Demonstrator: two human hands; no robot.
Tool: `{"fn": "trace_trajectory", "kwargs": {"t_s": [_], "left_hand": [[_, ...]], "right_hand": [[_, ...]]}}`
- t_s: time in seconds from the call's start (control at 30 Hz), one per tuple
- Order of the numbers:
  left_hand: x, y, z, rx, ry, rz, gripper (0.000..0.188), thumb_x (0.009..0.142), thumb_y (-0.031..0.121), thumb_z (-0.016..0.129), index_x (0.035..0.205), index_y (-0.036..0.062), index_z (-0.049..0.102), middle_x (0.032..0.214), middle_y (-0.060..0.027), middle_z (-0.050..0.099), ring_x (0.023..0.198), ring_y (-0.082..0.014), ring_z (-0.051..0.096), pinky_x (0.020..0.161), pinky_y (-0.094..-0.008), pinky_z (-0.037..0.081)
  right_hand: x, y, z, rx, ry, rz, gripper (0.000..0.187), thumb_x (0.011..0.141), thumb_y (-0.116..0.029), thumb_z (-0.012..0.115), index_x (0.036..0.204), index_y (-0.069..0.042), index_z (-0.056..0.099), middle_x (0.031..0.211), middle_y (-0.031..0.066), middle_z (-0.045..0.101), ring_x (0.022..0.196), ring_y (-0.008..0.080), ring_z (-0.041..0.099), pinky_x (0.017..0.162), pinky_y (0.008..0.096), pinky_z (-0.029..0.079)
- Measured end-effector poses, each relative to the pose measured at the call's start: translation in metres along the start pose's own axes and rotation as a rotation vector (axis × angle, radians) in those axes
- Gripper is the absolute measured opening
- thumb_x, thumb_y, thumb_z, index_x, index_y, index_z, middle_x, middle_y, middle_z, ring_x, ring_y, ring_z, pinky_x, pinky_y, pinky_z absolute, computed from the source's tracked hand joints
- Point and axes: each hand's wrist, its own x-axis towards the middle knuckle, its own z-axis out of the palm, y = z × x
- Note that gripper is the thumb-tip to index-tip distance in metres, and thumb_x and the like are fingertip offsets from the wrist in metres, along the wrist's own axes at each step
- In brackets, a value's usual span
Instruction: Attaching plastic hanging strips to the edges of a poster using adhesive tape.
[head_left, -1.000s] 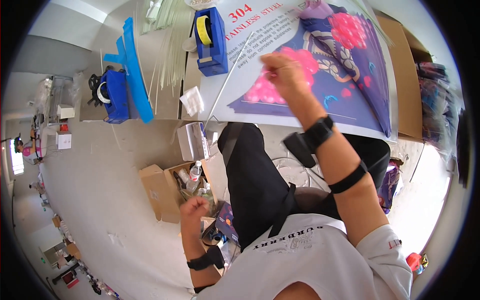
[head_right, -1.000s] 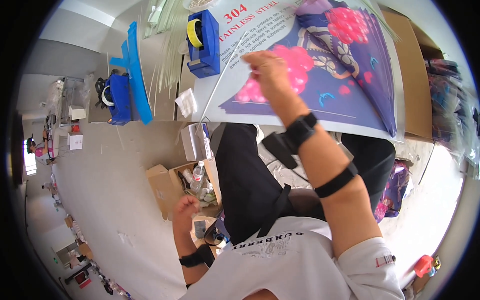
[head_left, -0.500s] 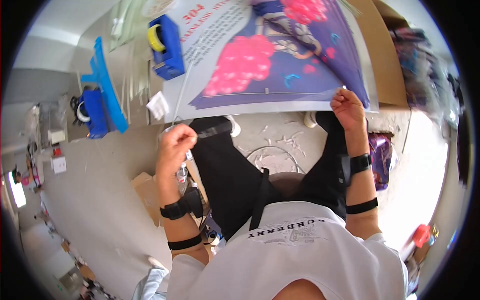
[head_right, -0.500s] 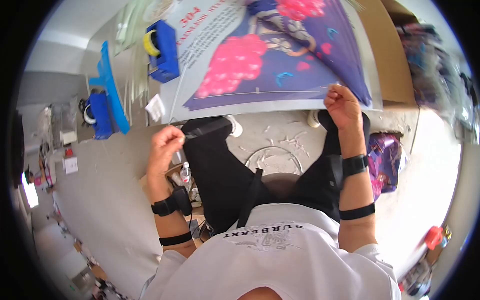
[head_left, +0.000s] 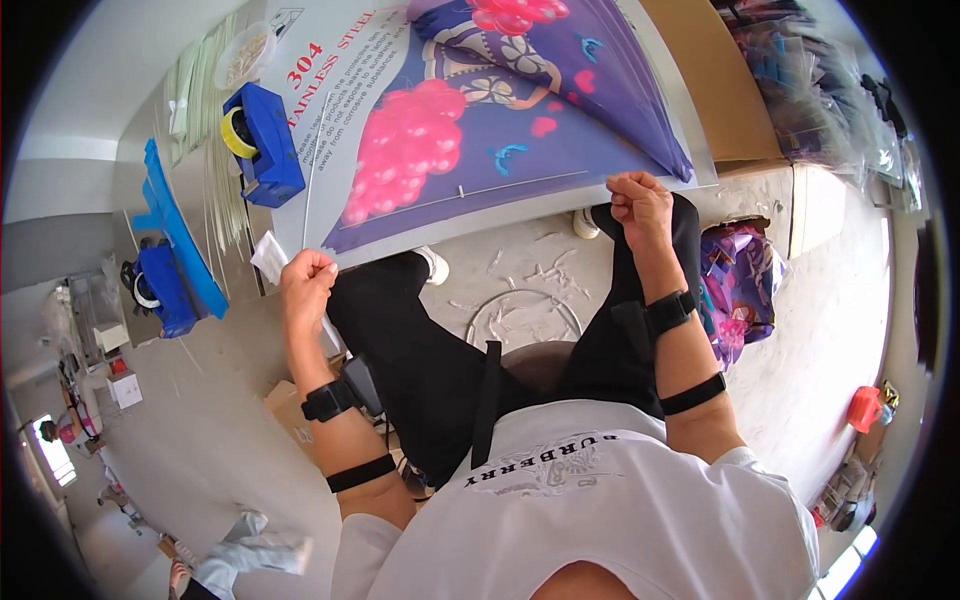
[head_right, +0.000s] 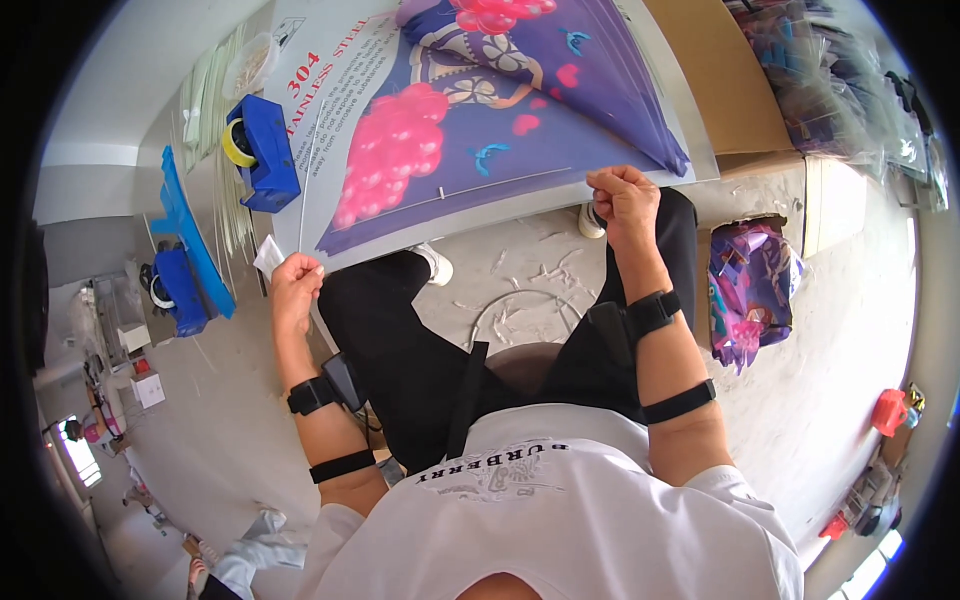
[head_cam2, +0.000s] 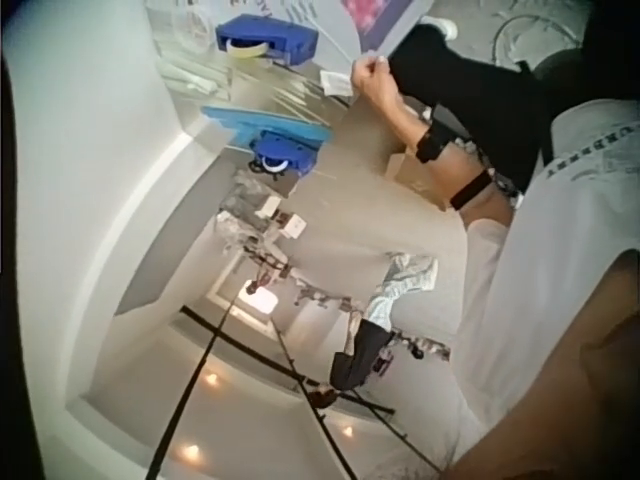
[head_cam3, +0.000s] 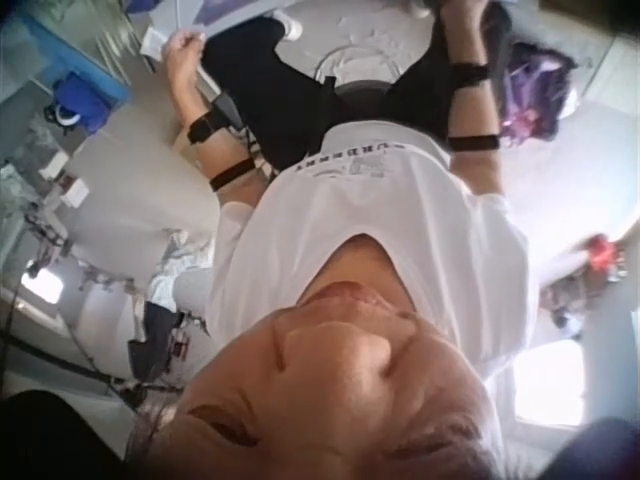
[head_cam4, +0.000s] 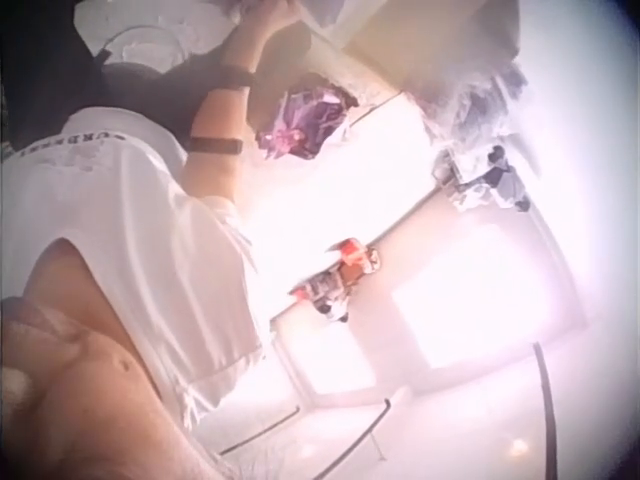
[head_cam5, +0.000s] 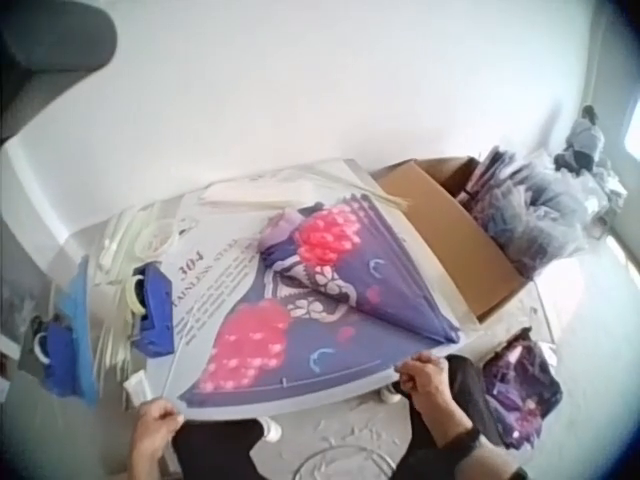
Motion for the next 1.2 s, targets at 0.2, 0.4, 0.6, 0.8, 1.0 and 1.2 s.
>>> {"fn": "trace_trajectory", "kwargs": {"t_s": [0.2,0.4,0.6,0.8,1.0,1.2], "left_hand": [[0.008,-0.003,0.009,-0.125,0.189,0.029,0.005,0.083,0.007,0.059,0.080,0.0041,0.056,0.067,0.0017,0.050,0.055,-0.0068,0.042,0.050,-0.0220,0.036],[0.017,0.004,0.016,-0.175,0.272,0.082,0.003,0.083,0.002,0.058,0.080,0.0029,0.056,0.066,0.0013,0.050,0.055,-0.0061,0.042,0.048,-0.0218,0.036],[0.029,-0.006,0.019,-0.147,0.311,0.097,0.002,0.081,0.001,0.059,0.083,0.0008,0.058,0.069,-0.0001,0.053,0.058,-0.0070,0.045,0.051,-0.0228,0.038],[0.040,-0.018,0.024,-0.120,0.404,0.109,0.008,0.079,0.000,0.061,0.087,-0.0011,0.060,0.074,-0.0026,0.057,0.066,-0.0108,0.051,0.062,-0.0258,0.044],[0.048,-0.032,0.023,-0.096,0.408,0.172,0.007,0.075,-0.002,0.065,0.081,-0.0003,0.063,0.070,-0.0036,0.058,0.065,-0.0112,0.052,0.062,-0.0258,0.045],[0.043,-0.007,0.034,-0.072,0.428,0.092,0.005,0.075,-0.001,0.066,0.080,-0.0018,0.064,0.067,-0.0032,0.058,0.062,-0.0119,0.052,0.059,-0.0260,0.043]], "right_hand": [[0.003,0.009,0.010,-0.210,0.065,-0.103,0.009,0.069,0.003,0.069,0.069,-0.001,0.060,0.060,0.0021,0.056,0.050,0.0069,0.049,0.044,0.0193,0.035],[0.017,0.013,0.012,-0.508,0.092,-0.292,0.009,0.066,-0.004,0.069,0.064,0.000,0.061,0.055,0.0025,0.056,0.049,0.0085,0.050,0.048,0.0239,0.039],[0.024,0.018,0.012,-0.830,0.131,-0.486,0.015,0.066,-0.011,0.071,0.065,0.001,0.061,0.060,0.0057,0.054,0.058,0.0140,0.051,0.055,0.0295,0.040],[0.028,0.025,0.019,-0.992,0.198,-0.530,0.020,0.066,-0.017,0.072,0.069,0.000,0.062,0.078,0.0121,0.055,0.076,0.0250,0.054,0.068,0.0357,0.042],[0.037,0.029,0.011,-0.988,0.172,-0.651,0.022,0.065,-0.019,0.073,0.067,0.000,0.060,0.080,0.0147,0.057,0.080,0.0303,0.055,0.074,0.0382,0.044],[0.038,0.024,0.010,-1.008,0.180,-0.535,0.024,0.068,-0.021,0.072,0.069,0.002,0.063,0.083,0.0141,0.059,0.080,0.0294,0.057,0.074,0.0377,0.044]]}}
